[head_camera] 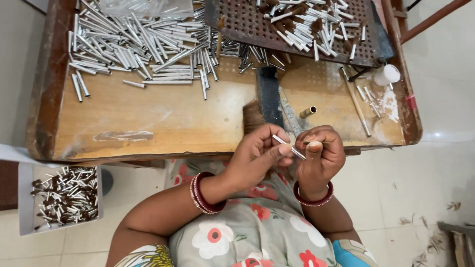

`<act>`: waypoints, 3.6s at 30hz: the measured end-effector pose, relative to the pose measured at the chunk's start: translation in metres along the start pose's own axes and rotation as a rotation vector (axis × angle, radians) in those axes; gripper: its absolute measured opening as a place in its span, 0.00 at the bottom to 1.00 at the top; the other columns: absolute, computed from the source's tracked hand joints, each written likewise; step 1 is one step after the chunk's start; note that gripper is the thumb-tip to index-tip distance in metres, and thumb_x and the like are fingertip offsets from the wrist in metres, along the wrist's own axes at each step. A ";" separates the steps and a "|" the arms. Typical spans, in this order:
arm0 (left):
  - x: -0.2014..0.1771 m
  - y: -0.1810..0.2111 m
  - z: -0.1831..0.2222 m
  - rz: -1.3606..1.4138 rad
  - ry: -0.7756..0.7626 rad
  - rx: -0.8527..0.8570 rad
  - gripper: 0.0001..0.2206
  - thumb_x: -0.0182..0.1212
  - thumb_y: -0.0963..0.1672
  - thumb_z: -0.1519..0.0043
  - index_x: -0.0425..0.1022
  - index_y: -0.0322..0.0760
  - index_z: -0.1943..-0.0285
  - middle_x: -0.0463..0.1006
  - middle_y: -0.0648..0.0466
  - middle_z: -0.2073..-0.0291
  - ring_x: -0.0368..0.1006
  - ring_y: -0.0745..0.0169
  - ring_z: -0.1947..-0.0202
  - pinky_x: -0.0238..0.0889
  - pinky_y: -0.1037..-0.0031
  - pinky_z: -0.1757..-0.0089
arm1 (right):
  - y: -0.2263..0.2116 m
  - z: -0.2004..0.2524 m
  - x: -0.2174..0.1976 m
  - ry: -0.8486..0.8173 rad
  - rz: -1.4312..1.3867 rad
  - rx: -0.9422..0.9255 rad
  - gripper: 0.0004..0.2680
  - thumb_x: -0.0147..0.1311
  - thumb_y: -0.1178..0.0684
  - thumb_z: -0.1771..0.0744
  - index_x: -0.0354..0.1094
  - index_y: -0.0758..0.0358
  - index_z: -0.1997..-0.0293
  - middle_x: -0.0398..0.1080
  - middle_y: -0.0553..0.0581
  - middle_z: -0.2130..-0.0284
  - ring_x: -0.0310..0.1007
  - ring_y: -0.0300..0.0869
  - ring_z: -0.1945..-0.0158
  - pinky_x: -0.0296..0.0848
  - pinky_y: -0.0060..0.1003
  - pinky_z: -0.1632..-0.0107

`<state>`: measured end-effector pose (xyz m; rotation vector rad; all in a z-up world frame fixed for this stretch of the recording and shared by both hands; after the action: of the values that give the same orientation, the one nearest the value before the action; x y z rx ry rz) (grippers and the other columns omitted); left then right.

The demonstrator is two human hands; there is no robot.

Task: The recorder is seen inserting bundles of hair into metal ferrules at a manufacturing workbench.

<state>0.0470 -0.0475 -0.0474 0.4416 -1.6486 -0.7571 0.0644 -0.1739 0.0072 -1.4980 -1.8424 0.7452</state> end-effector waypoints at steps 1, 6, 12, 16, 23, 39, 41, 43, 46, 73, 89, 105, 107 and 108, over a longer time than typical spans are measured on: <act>-0.002 -0.005 0.000 0.006 -0.009 -0.002 0.07 0.59 0.41 0.33 0.71 0.34 0.50 0.77 0.59 0.61 0.74 0.74 0.63 0.72 0.79 0.58 | -0.001 -0.002 -0.002 0.001 0.010 -0.004 0.12 0.57 0.47 0.27 0.62 0.67 0.57 0.64 0.56 0.63 0.67 0.37 0.67 0.69 0.30 0.61; 0.003 0.001 0.006 -0.590 -0.052 0.011 0.05 0.68 0.40 0.35 0.81 0.29 0.56 0.82 0.53 0.68 0.74 0.71 0.67 0.70 0.75 0.64 | 0.001 0.000 -0.015 -0.044 0.111 0.017 0.12 0.55 0.47 0.27 0.63 0.68 0.56 0.66 0.57 0.62 0.69 0.37 0.65 0.70 0.30 0.59; 0.036 0.073 0.037 -1.190 0.139 0.796 0.10 0.67 0.36 0.40 0.77 0.32 0.51 0.82 0.47 0.57 0.81 0.48 0.57 0.75 0.67 0.56 | -0.003 0.010 -0.014 -0.112 -0.009 0.206 0.10 0.55 0.49 0.27 0.65 0.69 0.54 0.75 0.66 0.54 0.77 0.40 0.56 0.79 0.36 0.50; 0.036 0.071 0.040 -1.192 0.123 0.803 0.11 0.67 0.34 0.41 0.77 0.31 0.51 0.81 0.47 0.57 0.81 0.49 0.57 0.75 0.68 0.56 | -0.002 0.016 -0.018 -0.151 -0.095 0.289 0.10 0.56 0.50 0.28 0.65 0.69 0.53 0.77 0.66 0.56 0.77 0.40 0.56 0.79 0.36 0.50; 0.035 0.074 0.038 -1.168 0.116 0.791 0.10 0.67 0.34 0.41 0.77 0.30 0.51 0.81 0.46 0.57 0.81 0.50 0.57 0.76 0.69 0.56 | -0.007 0.011 -0.012 -0.212 0.009 0.257 0.09 0.56 0.51 0.28 0.66 0.69 0.54 0.77 0.65 0.57 0.77 0.40 0.55 0.78 0.34 0.49; 0.031 0.074 0.040 -1.121 0.032 0.717 0.10 0.67 0.34 0.42 0.77 0.31 0.54 0.82 0.47 0.59 0.81 0.51 0.59 0.75 0.69 0.58 | -0.046 -0.004 0.002 -0.371 0.419 -0.037 0.09 0.68 0.58 0.36 0.74 0.68 0.56 0.78 0.66 0.55 0.82 0.44 0.53 0.80 0.32 0.49; 0.032 0.078 0.043 -1.132 0.077 0.747 0.10 0.67 0.34 0.42 0.77 0.31 0.54 0.81 0.46 0.60 0.81 0.50 0.59 0.75 0.69 0.58 | -0.054 -0.015 0.012 -0.355 0.334 0.018 0.14 0.70 0.53 0.38 0.72 0.67 0.54 0.77 0.64 0.54 0.80 0.42 0.52 0.79 0.32 0.48; 0.030 0.079 0.045 -1.142 0.128 0.774 0.10 0.67 0.34 0.42 0.76 0.31 0.55 0.81 0.46 0.61 0.81 0.50 0.60 0.74 0.69 0.58 | -0.046 -0.011 0.006 -0.343 0.246 0.077 0.19 0.72 0.48 0.41 0.71 0.67 0.52 0.76 0.62 0.53 0.79 0.41 0.51 0.78 0.31 0.46; 0.027 0.080 0.044 -1.117 0.151 0.795 0.09 0.68 0.34 0.42 0.76 0.31 0.55 0.81 0.46 0.61 0.81 0.50 0.60 0.74 0.69 0.59 | -0.015 0.009 -0.028 -0.210 0.207 0.134 0.19 0.71 0.47 0.40 0.73 0.67 0.50 0.76 0.59 0.57 0.76 0.38 0.57 0.75 0.28 0.52; 0.027 0.079 0.040 -1.068 -0.004 0.548 0.05 0.64 0.39 0.36 0.77 0.31 0.53 0.79 0.46 0.65 0.77 0.52 0.68 0.70 0.70 0.65 | -0.029 0.009 0.019 -0.235 0.472 -0.341 0.07 0.59 0.53 0.30 0.70 0.66 0.57 0.72 0.57 0.63 0.73 0.44 0.61 0.74 0.38 0.55; 0.015 0.150 0.037 -1.757 0.489 0.914 0.12 0.67 0.38 0.41 0.80 0.32 0.49 0.79 0.33 0.50 0.76 0.35 0.52 0.69 0.61 0.52 | 0.007 0.001 -0.037 0.105 0.145 -0.006 0.07 0.59 0.55 0.29 0.68 0.69 0.52 0.72 0.57 0.61 0.75 0.37 0.60 0.75 0.30 0.55; -0.044 0.067 0.021 -0.457 0.333 0.429 0.09 0.65 0.41 0.33 0.80 0.26 0.49 0.84 0.51 0.62 0.77 0.72 0.62 0.71 0.78 0.57 | 0.075 -0.087 -0.152 -0.008 1.499 0.026 0.06 0.68 0.55 0.36 0.77 0.63 0.60 0.63 0.71 0.38 0.59 0.64 0.37 0.55 0.57 0.40; -0.045 0.069 0.023 -0.398 0.348 0.439 0.09 0.65 0.41 0.33 0.79 0.26 0.49 0.84 0.51 0.61 0.77 0.72 0.62 0.72 0.78 0.57 | 0.054 -0.077 -0.133 -0.055 1.463 -0.057 0.06 0.67 0.55 0.34 0.75 0.64 0.58 0.66 0.69 0.39 0.63 0.61 0.38 0.60 0.54 0.40; -0.047 0.070 0.024 -0.337 0.339 0.437 0.09 0.65 0.41 0.33 0.79 0.26 0.49 0.84 0.51 0.61 0.78 0.71 0.62 0.72 0.78 0.57 | 0.043 -0.072 -0.122 -0.080 1.440 -0.130 0.06 0.66 0.56 0.33 0.74 0.66 0.57 0.69 0.66 0.39 0.68 0.58 0.39 0.66 0.52 0.40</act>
<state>0.0425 0.0390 -0.0348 1.1180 -1.4268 -0.5201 0.1642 -0.2833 0.0046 -2.8312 -0.5629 1.2705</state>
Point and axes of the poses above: each hand's wrist, its own z-axis away from the middle knuckle, its own x-axis out of the palm, y = z × x, the point moved 7 cm from there along -z, towards the middle knuckle
